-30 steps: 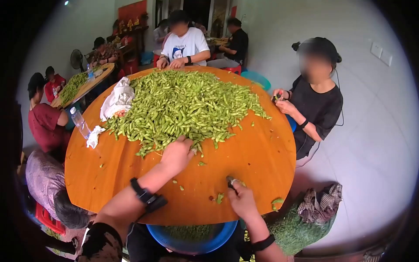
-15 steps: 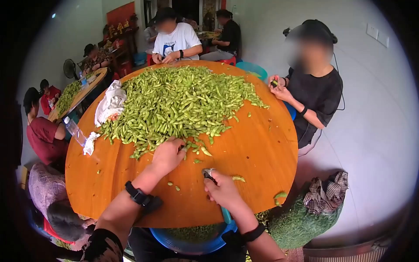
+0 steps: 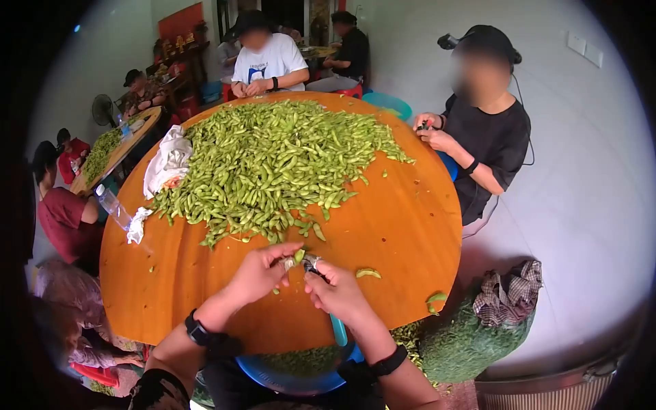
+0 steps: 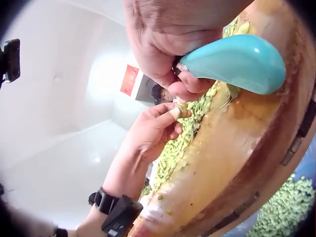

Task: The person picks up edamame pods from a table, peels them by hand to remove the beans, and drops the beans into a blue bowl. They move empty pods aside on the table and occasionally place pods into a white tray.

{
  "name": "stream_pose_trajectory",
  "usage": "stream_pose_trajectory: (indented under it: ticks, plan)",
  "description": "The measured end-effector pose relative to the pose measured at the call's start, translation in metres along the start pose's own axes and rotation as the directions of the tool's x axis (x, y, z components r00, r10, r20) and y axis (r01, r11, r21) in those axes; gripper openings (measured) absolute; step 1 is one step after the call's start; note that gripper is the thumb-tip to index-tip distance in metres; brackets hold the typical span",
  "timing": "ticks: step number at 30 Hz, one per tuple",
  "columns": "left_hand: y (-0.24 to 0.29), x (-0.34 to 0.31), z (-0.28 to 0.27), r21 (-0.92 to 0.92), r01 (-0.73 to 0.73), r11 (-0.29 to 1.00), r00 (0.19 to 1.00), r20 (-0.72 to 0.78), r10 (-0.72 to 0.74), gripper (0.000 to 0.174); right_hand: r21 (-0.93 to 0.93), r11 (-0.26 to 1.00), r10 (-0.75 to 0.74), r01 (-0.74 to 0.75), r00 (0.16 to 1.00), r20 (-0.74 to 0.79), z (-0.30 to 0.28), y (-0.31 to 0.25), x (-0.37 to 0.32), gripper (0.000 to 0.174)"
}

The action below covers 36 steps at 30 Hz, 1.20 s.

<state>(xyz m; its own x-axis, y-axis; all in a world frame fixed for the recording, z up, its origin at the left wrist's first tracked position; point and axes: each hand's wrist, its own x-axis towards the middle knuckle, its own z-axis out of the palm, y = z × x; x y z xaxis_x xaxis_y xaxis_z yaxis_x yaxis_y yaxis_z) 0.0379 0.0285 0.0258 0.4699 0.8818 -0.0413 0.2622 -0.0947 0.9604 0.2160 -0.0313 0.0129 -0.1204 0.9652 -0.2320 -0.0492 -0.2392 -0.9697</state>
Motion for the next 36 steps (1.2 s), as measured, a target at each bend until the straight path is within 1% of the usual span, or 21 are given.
stream_pose_trajectory:
  ticks: [1, 2, 4, 5, 9, 11, 15, 17, 18, 21, 23, 24, 25, 26, 27, 28, 30, 32, 34, 35, 36]
  plan:
    - [-0.013, -0.003, -0.001, -0.001, -0.079, 0.997, 0.996, 0.049, 0.079, 0.045, 0.002, 1.0, 0.003, -0.003, 1.0, 0.007, 0.003, 0.0, -0.001, 0.01]
    - [-0.017, -0.008, -0.001, 0.0, -0.074, 0.997, 0.996, 0.045, 0.074, 0.045, 0.013, 1.0, 0.009, -0.009, 1.0, 0.024, 0.007, 0.0, -0.003, 0.01]
    - [-0.021, -0.016, 0.001, 0.101, -0.284, 0.953, 0.959, 0.02, 0.284, 0.046, 0.024, 1.0, 0.017, -0.018, 0.999, 0.039, 0.012, 0.002, -0.007, 0.011]
    - [-0.025, -0.018, 0.002, 0.136, -0.319, 0.938, 0.947, 0.026, 0.319, 0.048, 0.031, 0.999, 0.01, -0.011, 1.0, 0.023, 0.014, 0.004, -0.008, 0.01]
    - [-0.031, -0.022, 0.012, 0.254, -0.385, 0.887, 0.912, -0.04, 0.408, 0.045, -0.007, 0.999, -0.052, 0.051, 0.997, -0.058, 0.027, 0.007, -0.016, 0.007]
    - [-0.041, -0.022, 0.015, 0.405, -0.428, 0.808, 0.872, -0.05, 0.487, 0.041, 0.032, 0.997, -0.067, 0.07, 0.995, -0.074, 0.029, 0.021, -0.015, 0.006]
    - [-0.045, -0.024, 0.017, 0.341, -0.368, 0.865, 0.913, -0.043, 0.406, 0.039, 0.113, 0.987, -0.097, 0.114, 0.985, -0.144, 0.036, 0.029, -0.01, 0.004]
    - [-0.047, -0.024, 0.018, 0.458, -0.431, 0.778, 0.86, -0.052, 0.507, 0.04, 0.169, 0.983, -0.041, 0.07, 0.985, -0.165, 0.041, 0.028, -0.009, 0.005]
    - [-0.048, -0.023, 0.018, 0.451, -0.429, 0.782, 0.864, -0.049, 0.502, 0.04, 0.228, 0.973, 0.012, 0.029, 0.985, -0.174, 0.042, 0.028, -0.009, 0.007]
    - [-0.05, -0.02, 0.011, 0.418, -0.425, 0.803, 0.882, -0.006, 0.471, 0.042, 0.318, 0.948, 0.041, 0.012, 0.986, -0.159, 0.041, 0.031, -0.004, 0.008]
    - [-0.054, -0.018, 0.01, 0.264, -0.392, 0.881, 0.913, -0.007, 0.408, 0.036, 0.332, 0.943, 0.068, -0.021, 0.989, -0.131, 0.036, 0.03, -0.003, 0.009]
    - [-0.053, -0.017, 0.008, 0.26, -0.39, 0.883, 0.914, -0.005, 0.405, 0.036, 0.344, 0.938, 0.087, -0.048, 0.992, -0.096, 0.033, 0.029, -0.002, 0.01]
    - [-0.051, -0.016, 0.006, 0.011, -0.251, 0.968, 0.968, 0.027, 0.251, 0.035, 0.332, 0.942, 0.079, -0.047, 0.993, -0.083, 0.032, 0.028, -0.001, 0.011]
    - [-0.05, -0.015, 0.004, -0.231, -0.077, 0.97, 0.99, 0.097, 0.101, 0.034, 0.331, 0.942, 0.082, -0.05, 0.993, -0.084, 0.03, 0.027, 0.0, 0.011]
    - [-0.052, -0.013, 0.001, -0.328, 0.005, 0.945, 0.99, 0.133, 0.041, 0.032, 0.338, 0.939, 0.087, -0.063, 0.994, -0.058, 0.028, 0.026, 0.001, 0.011]
    - [-0.051, -0.011, -0.001, -0.331, 0.007, 0.944, 0.99, 0.133, 0.04, 0.032, 0.345, 0.936, 0.092, -0.076, 0.995, -0.031, 0.027, 0.025, 0.001, 0.011]
    - [-0.05, -0.009, -0.004, -0.507, 0.06, 0.86, 0.983, 0.178, 0.036, 0.031, 0.329, 0.941, 0.095, -0.077, 0.995, -0.041, 0.026, 0.025, 0.002, 0.011]
    - [-0.049, -0.008, -0.004, -0.519, 0.075, 0.851, 0.984, 0.178, 0.022, 0.029, 0.311, 0.948, 0.094, -0.073, 0.994, -0.054, 0.029, 0.022, 0.001, 0.011]
    - [-0.049, -0.008, 0.0, -0.535, 0.09, 0.84, 0.986, 0.169, 0.002, 0.027, 0.13, 0.991, 0.039, -0.014, 0.981, -0.191, 0.037, 0.017, -0.003, 0.012]
    - [-0.048, -0.009, 0.003, -0.416, 0.052, 0.908, 0.994, 0.112, -0.005, 0.026, 0.125, 0.992, 0.041, -0.018, 0.982, -0.182, 0.04, 0.019, -0.003, 0.012]
    - [-0.048, -0.011, 0.003, -0.284, 0.021, 0.959, 0.998, 0.056, -0.005, 0.026, 0.023, 0.997, -0.068, 0.074, 0.976, -0.208, 0.044, 0.02, -0.003, 0.012]
